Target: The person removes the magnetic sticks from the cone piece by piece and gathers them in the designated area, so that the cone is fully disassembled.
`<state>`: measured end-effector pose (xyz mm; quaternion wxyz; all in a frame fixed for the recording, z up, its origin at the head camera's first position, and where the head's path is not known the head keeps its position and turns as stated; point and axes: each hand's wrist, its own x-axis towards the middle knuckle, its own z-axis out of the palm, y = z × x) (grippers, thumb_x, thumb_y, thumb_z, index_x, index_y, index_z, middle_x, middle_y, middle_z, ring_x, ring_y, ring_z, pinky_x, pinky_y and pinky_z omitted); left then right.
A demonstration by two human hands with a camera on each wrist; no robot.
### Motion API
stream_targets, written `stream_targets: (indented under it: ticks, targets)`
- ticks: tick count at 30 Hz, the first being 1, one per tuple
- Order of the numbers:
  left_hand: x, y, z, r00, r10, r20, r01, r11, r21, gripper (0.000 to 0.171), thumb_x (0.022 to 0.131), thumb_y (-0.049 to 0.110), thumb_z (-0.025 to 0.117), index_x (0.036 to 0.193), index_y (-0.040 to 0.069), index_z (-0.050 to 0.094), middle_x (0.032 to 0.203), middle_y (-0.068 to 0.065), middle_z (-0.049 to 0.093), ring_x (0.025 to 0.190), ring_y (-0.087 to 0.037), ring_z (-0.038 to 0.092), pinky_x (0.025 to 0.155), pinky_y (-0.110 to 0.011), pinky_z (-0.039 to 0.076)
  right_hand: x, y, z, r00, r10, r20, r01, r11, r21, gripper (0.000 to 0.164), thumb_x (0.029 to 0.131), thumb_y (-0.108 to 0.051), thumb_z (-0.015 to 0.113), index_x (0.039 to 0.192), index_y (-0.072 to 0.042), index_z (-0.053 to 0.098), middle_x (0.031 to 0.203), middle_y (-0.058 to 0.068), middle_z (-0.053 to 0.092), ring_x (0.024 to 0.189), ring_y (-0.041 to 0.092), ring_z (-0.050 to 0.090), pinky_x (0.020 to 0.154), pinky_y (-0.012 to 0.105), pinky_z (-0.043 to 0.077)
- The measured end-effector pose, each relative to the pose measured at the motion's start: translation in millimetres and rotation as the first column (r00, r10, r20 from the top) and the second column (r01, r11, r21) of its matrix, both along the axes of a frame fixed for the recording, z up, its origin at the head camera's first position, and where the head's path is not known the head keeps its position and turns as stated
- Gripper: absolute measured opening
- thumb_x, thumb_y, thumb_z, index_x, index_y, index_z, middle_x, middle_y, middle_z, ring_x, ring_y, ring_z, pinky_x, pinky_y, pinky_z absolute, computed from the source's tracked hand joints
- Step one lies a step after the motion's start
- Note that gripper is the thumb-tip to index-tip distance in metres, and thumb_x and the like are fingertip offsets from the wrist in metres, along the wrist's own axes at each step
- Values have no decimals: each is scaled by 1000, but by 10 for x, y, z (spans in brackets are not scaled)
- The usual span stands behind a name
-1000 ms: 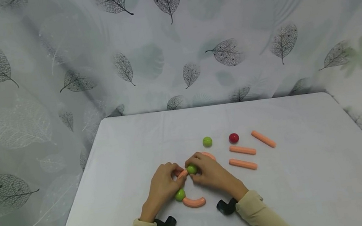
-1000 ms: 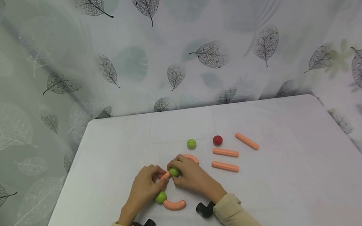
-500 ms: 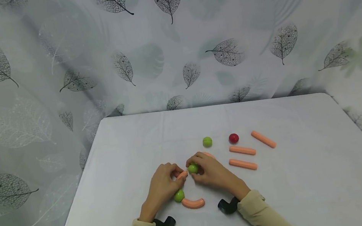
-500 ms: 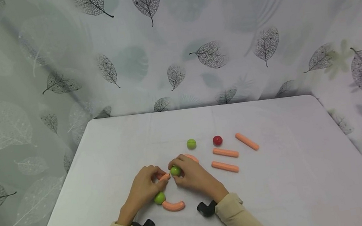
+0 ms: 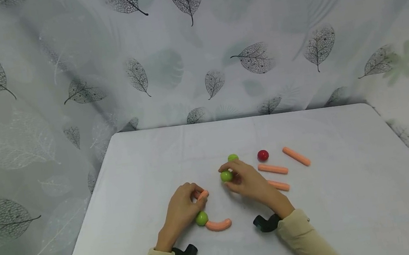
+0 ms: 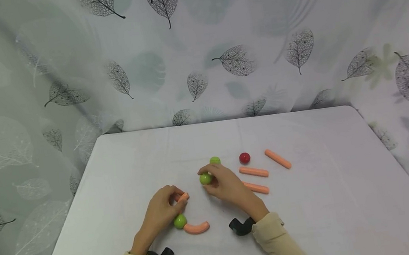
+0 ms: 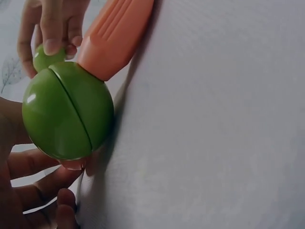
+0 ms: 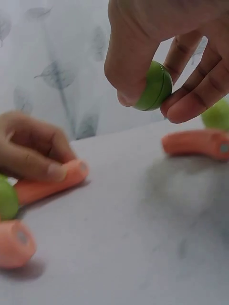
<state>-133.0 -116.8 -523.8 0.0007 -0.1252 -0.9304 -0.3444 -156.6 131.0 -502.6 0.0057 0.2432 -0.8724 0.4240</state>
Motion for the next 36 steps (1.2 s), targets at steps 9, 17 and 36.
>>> stream_targets:
  ticks: [9, 17, 36]
  targets:
    - [25, 60, 75, 1000, 6, -16, -7, 998, -68, 15, 93, 30, 76, 102, 17, 77, 78, 7, 57, 70, -9, 46, 59, -23, 37, -176, 332, 158, 992, -122, 19, 122, 992, 26, 45, 93, -2, 75, 135, -5, 58, 129, 13, 64, 100, 22, 67, 89, 40, 59]
    - [60, 89, 99, 1000, 16, -4, -16, 991, -131, 21, 96, 30, 73, 112, 15, 75, 84, 5, 61, 75, -10, 49, 61, -24, 40, -369, 497, 157, 982, -160, -104, 170, 981, 91, 40, 93, -1, 75, 131, -4, 63, 126, 16, 64, 98, 27, 65, 84, 41, 58]
    - [527, -15, 287, 967, 84, 239, -69, 995, -71, 70, 90, 39, 79, 142, -3, 57, 99, -5, 60, 82, -15, 49, 67, -29, 41, -636, 615, 61, 959, -260, -110, 279, 816, 505, 41, 98, -30, 74, 136, -16, 66, 136, 8, 71, 129, 40, 57, 104, 62, 44]
